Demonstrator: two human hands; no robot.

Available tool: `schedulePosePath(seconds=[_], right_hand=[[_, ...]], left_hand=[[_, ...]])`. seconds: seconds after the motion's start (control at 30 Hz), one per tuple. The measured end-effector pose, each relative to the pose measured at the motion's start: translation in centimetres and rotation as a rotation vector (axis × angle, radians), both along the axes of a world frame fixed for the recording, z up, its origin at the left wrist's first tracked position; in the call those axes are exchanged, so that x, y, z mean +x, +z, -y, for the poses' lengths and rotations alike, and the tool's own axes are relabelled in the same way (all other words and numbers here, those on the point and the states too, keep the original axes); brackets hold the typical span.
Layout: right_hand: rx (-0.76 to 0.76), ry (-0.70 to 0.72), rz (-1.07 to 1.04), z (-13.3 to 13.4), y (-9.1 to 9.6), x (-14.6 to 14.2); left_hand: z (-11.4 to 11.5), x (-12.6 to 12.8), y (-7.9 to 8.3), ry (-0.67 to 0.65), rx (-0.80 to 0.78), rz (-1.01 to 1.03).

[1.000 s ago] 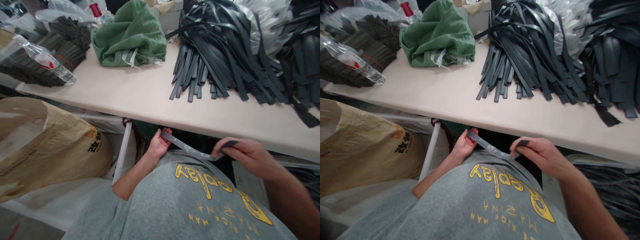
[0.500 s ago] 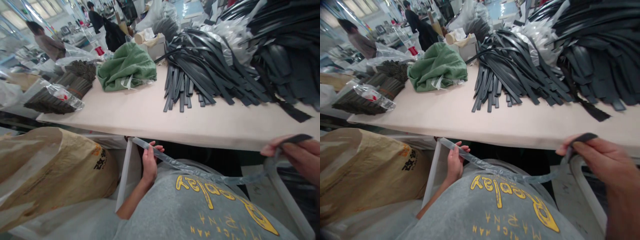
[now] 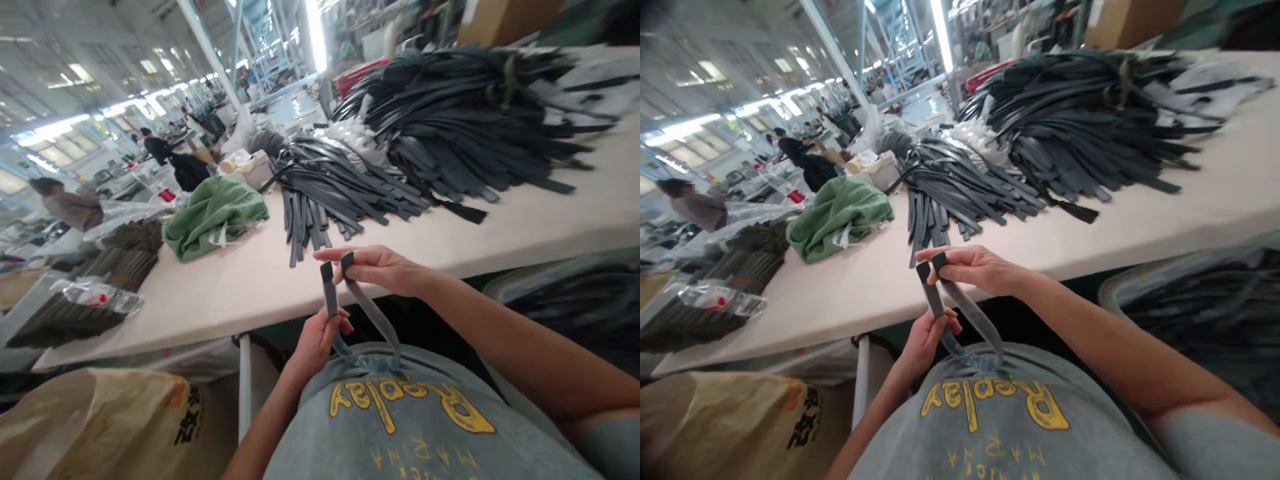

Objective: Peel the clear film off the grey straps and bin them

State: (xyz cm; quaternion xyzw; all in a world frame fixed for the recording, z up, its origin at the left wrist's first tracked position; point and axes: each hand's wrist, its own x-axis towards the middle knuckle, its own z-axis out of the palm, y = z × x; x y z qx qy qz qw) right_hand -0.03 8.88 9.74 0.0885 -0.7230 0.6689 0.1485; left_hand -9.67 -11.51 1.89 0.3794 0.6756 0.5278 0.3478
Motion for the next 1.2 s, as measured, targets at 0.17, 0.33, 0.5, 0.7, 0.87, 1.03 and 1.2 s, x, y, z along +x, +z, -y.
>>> schedulePosePath(seconds=[0.17,0.33,0.5,0.7,0.87,1.03,1.2], right_hand=[[0.000,-0.138,-0.123,-1.1,0.1,1.6],[0.149,-0.425,-0.193,-0.8,-0.9,2.6],[-0.005,-0.581,-0.177,-1.5,-1.3,4.0],[-0.191,-0.753,-0.228,-3.0,-1.8,8.4],[-0.204,-0.850,-0.181,-2.7,-2.5,14.5],[0.104,-1.378,-0.148,-4.9,-0.8,24.8],[0.580,-1.884,0.023,-12.1,-1.8,35.9]], left_hand=[[-3.6,-0.1,1.8,-0.168,0.037,-0.022],[-7.3,1.4,3.2,-0.131,0.246,0.123],[-10.4,3.2,3.0,-0.110,0.261,-0.040],[-9.6,6.2,0.3,-0.372,0.011,-0.205],[-8.5,7.3,-2.8,-0.526,-0.115,-0.117],[-8.1,5.5,-5.7,-0.397,-0.221,0.065],[-7.4,4.2,-8.0,-0.278,-0.274,0.137]])
